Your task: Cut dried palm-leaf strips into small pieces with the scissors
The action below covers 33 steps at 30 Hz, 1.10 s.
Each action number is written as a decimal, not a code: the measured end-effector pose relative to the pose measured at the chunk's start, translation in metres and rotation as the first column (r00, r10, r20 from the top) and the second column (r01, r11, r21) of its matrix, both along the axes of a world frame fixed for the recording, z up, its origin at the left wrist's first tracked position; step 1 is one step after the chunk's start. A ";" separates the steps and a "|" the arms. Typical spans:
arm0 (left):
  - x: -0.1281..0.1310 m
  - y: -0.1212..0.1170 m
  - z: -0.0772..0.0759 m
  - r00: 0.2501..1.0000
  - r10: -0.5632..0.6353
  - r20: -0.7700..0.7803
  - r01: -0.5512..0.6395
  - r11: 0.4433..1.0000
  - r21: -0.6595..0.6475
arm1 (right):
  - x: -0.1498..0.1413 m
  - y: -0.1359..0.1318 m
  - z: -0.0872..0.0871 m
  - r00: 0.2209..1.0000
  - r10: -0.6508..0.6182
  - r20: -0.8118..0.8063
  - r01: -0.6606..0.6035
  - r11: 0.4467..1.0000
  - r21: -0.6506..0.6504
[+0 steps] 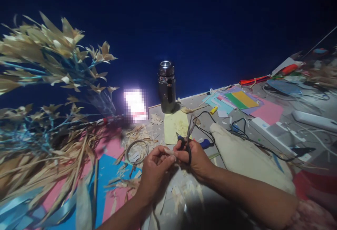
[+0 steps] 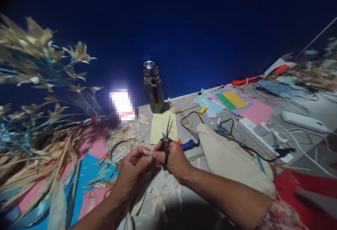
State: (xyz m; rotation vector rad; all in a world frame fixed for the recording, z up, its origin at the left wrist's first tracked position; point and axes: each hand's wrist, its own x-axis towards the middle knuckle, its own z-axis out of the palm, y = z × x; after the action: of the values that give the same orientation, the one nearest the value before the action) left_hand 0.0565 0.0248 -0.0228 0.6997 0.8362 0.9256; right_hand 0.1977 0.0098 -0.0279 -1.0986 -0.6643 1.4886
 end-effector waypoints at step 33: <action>-0.007 0.008 -0.010 0.998 -0.020 -0.052 0.024 0.996 0.086 | -0.005 0.000 -0.007 0.982 -0.025 0.187 0.021 0.999 0.027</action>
State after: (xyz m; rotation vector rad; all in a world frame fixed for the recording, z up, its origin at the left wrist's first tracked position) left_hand 0.0496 0.0329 -0.0327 0.8092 0.8357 0.9313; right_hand 0.1926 0.0099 -0.0351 -1.2329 -0.7956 1.3641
